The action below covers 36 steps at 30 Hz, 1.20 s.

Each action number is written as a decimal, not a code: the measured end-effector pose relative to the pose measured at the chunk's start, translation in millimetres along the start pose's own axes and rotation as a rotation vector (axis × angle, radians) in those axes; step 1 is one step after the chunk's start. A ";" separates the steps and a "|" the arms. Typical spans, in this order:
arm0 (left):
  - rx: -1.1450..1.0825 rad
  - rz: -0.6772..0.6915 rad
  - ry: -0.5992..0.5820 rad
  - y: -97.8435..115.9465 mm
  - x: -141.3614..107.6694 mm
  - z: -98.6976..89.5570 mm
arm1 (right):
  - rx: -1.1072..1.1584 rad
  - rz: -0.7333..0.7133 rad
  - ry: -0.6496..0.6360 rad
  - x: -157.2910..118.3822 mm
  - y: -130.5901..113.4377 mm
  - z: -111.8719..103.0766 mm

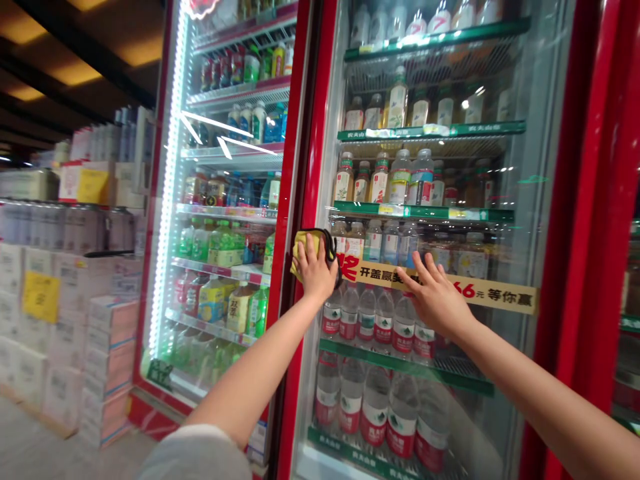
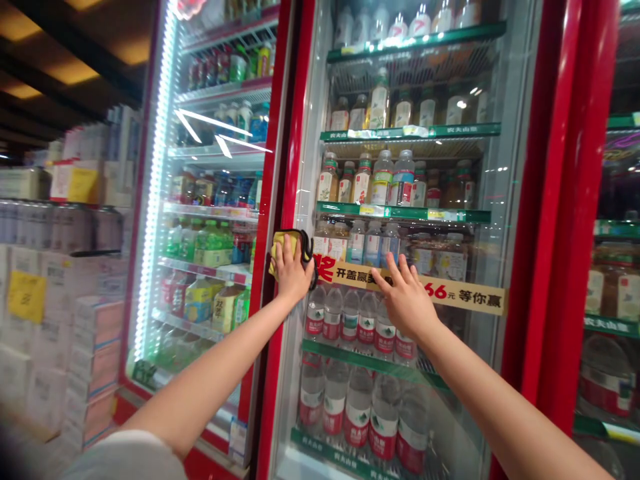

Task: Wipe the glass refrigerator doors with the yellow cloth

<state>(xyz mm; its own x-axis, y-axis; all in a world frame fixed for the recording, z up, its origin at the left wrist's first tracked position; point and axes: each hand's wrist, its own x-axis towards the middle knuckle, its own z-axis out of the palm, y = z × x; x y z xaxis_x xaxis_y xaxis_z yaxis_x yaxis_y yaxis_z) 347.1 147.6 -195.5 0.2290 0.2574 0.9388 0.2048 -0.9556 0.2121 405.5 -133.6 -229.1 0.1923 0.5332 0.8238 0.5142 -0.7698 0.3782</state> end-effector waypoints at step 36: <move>0.006 0.649 -0.138 44.1 0.4 0.6 | 0.235 -0.059 -0.137 5.6 15.2 -13.5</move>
<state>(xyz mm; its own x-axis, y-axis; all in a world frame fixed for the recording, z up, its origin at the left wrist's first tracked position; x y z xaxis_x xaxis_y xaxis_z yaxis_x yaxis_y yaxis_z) 356.7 105.6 -185.9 0.4276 -0.3542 0.8317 -0.0109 -0.9220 -0.3871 403.2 -147.1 -213.1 0.2591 0.6296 0.7325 0.7044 -0.6421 0.3027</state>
